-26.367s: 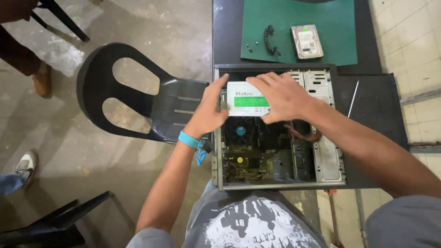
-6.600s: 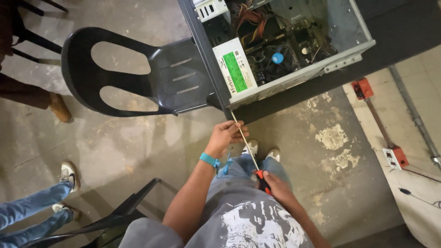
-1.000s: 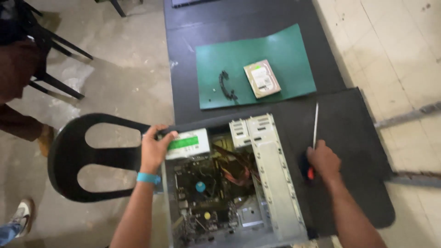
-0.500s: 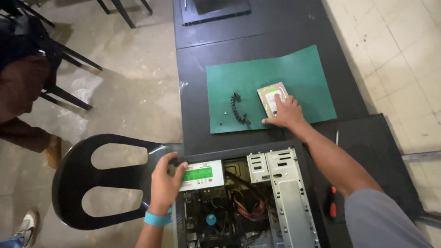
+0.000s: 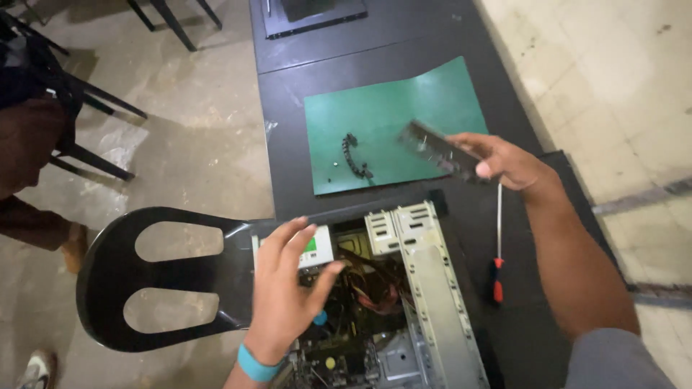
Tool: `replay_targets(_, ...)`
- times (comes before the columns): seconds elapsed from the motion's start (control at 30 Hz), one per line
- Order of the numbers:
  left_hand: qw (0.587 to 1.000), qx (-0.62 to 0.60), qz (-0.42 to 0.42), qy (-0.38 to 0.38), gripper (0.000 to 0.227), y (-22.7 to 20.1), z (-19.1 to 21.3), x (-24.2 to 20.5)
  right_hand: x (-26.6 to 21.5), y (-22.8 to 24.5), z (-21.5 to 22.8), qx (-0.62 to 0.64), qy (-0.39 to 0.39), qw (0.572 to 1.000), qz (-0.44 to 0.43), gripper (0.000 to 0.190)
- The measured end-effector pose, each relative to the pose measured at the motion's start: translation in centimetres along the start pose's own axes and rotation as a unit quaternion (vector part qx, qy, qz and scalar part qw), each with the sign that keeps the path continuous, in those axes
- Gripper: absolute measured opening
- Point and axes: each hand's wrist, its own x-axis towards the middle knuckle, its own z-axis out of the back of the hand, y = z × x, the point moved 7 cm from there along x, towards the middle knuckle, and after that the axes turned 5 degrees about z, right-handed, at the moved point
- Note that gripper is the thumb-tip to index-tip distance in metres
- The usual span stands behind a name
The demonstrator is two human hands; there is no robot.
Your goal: The person installs a power supply unit into a computer case and secures it with screws using a screwdriver. They then connect power cables to the motherboard and organize the internal wiring.
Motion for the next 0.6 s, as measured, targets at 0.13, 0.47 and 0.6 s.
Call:
replay_targets(0.13, 0.995, -0.05, -0.084, -0.011, 0.071, -6.1, 1.2, 0.4, -2.4, 8.2, -9.4, 0.12, 0.161, 0.979, 0.026, 0.093)
replay_targets(0.47, 0.976, -0.121, -0.053, 0.171, 0.049, -7.5, 1.4, -7.0, -4.6, 9.8, -27.0, 0.077, 0.445, 0.892, 0.015, 0.091)
replay_targets(0.6, 0.961, -0.088, -0.01, 0.263, 0.044, -5.9, -0.9, -9.9, -5.6, 3.5, -30.6, 0.11, 0.43, 0.894, -0.07, 0.086)
